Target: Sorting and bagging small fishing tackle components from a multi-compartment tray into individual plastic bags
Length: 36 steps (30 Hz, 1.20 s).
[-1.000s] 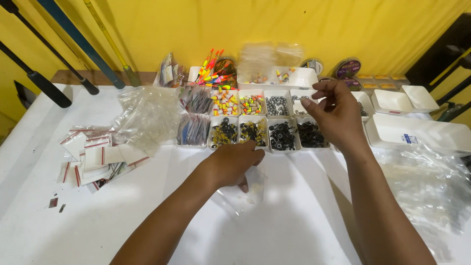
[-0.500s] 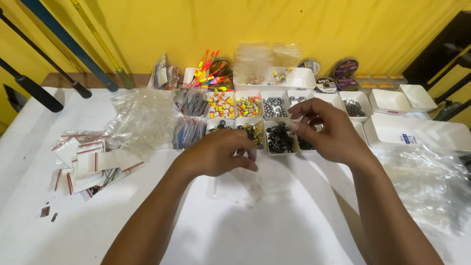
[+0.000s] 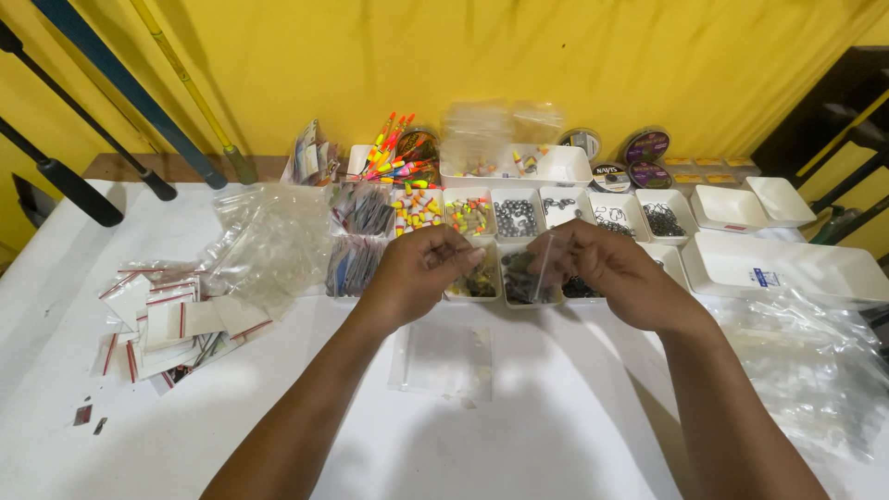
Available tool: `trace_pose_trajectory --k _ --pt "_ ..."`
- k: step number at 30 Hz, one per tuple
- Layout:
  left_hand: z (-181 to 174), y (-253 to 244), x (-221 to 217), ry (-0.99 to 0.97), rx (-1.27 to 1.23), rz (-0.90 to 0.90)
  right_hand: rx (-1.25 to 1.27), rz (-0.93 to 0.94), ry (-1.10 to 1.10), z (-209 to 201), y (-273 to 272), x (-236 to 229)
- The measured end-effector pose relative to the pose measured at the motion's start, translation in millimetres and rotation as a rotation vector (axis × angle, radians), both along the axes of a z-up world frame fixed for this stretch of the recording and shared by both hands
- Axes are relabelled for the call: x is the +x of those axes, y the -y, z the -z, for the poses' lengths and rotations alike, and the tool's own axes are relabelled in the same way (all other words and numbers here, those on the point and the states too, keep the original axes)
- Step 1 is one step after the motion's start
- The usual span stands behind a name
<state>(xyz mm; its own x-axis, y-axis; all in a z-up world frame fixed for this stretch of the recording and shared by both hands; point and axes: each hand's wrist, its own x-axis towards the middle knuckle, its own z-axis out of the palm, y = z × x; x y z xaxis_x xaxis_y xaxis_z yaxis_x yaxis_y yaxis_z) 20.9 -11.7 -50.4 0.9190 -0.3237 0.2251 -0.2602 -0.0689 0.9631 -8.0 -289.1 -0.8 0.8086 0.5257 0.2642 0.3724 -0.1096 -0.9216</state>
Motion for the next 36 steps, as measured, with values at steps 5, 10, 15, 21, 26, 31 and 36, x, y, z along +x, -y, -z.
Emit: trace_pose_trajectory --k 5,10,15,21,26,31,36 --pt "-2 8 -5 -0.021 0.067 -0.007 -0.107 0.140 0.003 -1 -4 -3" --pt "-8 8 -7 -0.061 0.084 0.014 -0.049 0.205 -0.101 17 9 11" --pt "-45 7 -29 0.100 0.377 -0.147 -0.027 0.251 -0.037 15 12 11" --pt "-41 9 -29 0.185 0.383 -0.142 -0.015 0.256 -0.025 15 13 8" --pt "-36 10 -32 0.268 0.386 -0.150 -0.007 0.248 -0.013 17 10 8" --pt "-31 12 -32 0.357 0.390 -0.154 0.003 0.245 0.004 19 9 11" --pt "-30 19 -38 0.443 0.394 -0.152 0.013 0.246 0.017 17 7 8"
